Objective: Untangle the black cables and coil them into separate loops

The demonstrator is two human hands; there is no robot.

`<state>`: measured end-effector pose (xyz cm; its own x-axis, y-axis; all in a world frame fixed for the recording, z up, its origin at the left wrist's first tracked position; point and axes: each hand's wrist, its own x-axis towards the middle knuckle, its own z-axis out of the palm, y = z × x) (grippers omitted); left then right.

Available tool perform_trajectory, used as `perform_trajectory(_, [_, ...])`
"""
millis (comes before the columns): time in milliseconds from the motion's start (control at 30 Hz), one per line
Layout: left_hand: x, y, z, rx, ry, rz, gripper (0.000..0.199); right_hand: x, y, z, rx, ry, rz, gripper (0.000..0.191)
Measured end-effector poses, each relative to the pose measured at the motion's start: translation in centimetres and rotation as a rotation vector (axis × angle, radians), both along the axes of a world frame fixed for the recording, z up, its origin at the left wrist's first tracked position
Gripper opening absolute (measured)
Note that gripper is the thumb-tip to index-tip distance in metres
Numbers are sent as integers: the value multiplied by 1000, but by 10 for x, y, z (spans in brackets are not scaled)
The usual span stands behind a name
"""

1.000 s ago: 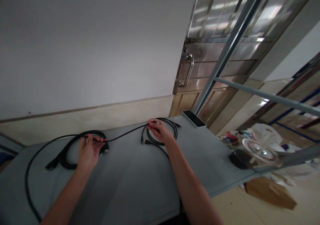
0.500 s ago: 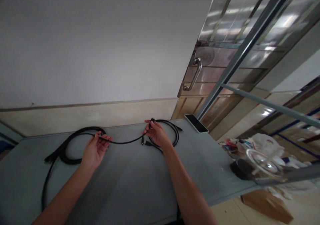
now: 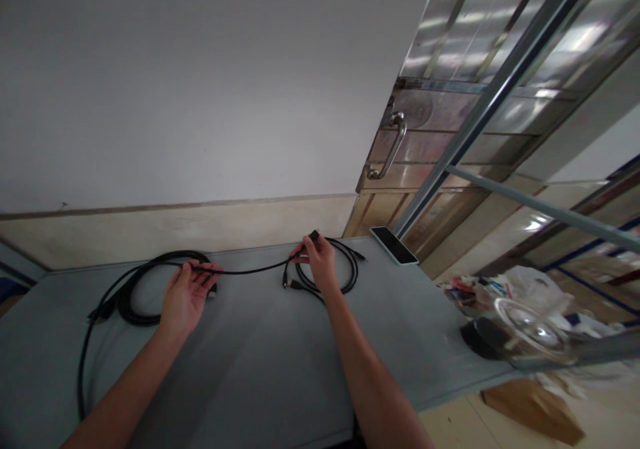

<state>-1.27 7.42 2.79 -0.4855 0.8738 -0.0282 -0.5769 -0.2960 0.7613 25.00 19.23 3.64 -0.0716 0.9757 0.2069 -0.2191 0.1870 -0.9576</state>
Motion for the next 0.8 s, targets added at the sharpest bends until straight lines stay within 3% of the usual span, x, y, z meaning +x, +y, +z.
perform_trajectory(433, [7,-3,3,-25,77,-57,31,-1,0,3,3,-89,-96,33])
perform_trajectory(600, [8,-5,0,-65,158,-125,33,-6,-3,2,18,-207,27,34])
perform_trajectory(800, [17,-10,-1,-138,220,-394,35,-14,-13,1,24,-447,231,38])
